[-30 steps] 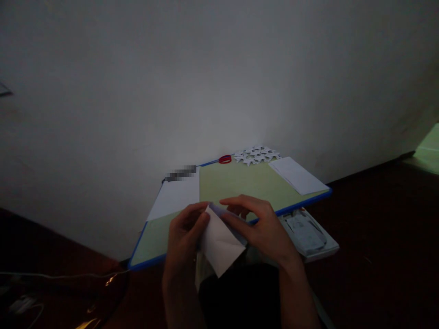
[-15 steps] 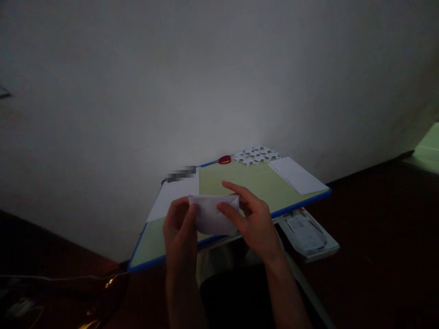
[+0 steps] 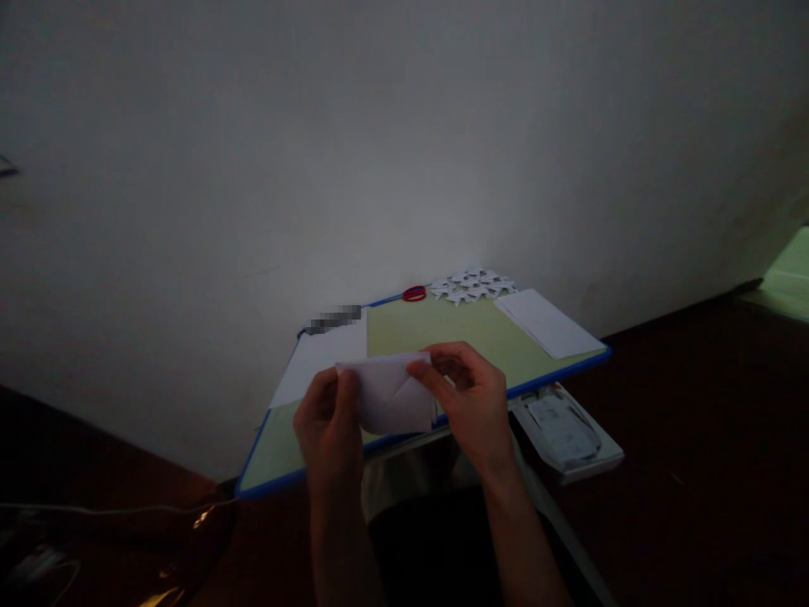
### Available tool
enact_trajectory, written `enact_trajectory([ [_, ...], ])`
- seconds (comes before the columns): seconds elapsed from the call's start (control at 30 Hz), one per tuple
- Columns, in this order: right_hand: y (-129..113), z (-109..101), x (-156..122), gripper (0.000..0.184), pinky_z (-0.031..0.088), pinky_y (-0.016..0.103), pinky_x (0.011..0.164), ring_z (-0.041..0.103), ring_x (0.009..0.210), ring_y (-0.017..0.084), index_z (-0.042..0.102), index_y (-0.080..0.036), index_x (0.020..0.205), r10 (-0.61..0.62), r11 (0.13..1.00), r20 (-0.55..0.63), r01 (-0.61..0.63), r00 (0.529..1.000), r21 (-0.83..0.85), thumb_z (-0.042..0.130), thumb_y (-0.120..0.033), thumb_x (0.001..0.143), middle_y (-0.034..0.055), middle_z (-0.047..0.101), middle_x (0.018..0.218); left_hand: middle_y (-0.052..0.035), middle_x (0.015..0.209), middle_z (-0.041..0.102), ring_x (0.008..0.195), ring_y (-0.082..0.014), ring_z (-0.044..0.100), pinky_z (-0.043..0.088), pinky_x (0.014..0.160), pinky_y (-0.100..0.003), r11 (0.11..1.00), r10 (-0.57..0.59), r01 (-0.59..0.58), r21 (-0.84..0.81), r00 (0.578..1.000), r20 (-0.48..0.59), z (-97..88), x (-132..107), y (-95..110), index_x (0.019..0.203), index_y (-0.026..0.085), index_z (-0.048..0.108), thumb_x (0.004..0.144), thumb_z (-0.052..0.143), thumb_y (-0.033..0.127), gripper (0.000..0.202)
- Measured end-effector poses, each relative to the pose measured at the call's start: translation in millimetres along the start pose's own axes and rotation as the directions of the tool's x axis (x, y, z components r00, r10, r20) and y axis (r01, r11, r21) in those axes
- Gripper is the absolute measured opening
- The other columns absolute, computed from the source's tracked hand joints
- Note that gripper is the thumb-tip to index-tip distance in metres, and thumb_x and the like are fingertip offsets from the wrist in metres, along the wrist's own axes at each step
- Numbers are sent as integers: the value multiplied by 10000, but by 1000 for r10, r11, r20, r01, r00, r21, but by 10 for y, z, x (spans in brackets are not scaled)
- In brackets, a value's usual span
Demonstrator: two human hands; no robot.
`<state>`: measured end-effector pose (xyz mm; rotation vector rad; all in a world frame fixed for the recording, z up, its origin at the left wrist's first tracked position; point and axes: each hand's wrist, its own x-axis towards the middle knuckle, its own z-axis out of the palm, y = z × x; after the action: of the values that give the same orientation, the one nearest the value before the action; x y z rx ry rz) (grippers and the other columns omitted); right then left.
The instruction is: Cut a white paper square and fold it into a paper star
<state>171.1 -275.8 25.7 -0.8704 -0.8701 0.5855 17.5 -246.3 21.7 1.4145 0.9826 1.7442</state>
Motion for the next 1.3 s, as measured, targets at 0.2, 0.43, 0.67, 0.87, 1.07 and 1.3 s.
enact_trajectory([
  [0.2,2,-13,-5,157,540,229,599,665,643,133,757,-224,758,-53,997,-42,50,998,-53,895,-285,716,-19,732,700,-4,734,718,666,-132,646,470,591,-197,1000,9,-9,-8,1000,-4,16,6,2,847,185,746,872,777,469,287],
  [0.43,-37,-16,-11,117,557,242,625,688,668,145,764,-227,769,-91,993,-27,89,995,-76,872,-267,747,-13,751,723,10,715,715,644,-115,633,459,570,-179,999,16,-17,-34,1000,-18,12,6,-2,821,187,748,856,800,439,260],
  [0.67,-49,-47,-13,108,551,228,609,690,659,139,765,-235,757,-80,995,12,80,997,-53,871,-245,738,-21,753,716,-7,809,761,748,-147,697,518,643,-208,998,57,-57,1,998,-28,-50,-7,25,869,214,792,874,780,425,212],
  [0.87,-40,-58,-13,99,537,239,618,680,665,145,752,-229,746,-49,996,57,53,997,-68,842,-262,771,-17,739,707,-13,783,770,719,-158,703,526,648,-230,989,129,-119,90,985,-114,-25,2,-2,842,210,806,862,787,408,200],
  [1.07,63,-49,19,141,518,266,650,656,698,159,707,-221,752,-54,995,65,59,996,-74,806,-302,813,-18,703,716,-3,747,738,680,-153,673,503,660,-237,908,286,-233,348,952,-108,13,-26,-44,824,200,763,941,687,375,224],
  [1.3,120,-15,26,182,488,271,644,639,706,169,685,-218,768,-15,995,58,21,998,-95,786,-352,839,-12,686,723,-3,735,709,642,-143,639,466,605,-223,883,300,-239,403,950,-93,24,2,-119,849,192,715,968,632,370,229],
])
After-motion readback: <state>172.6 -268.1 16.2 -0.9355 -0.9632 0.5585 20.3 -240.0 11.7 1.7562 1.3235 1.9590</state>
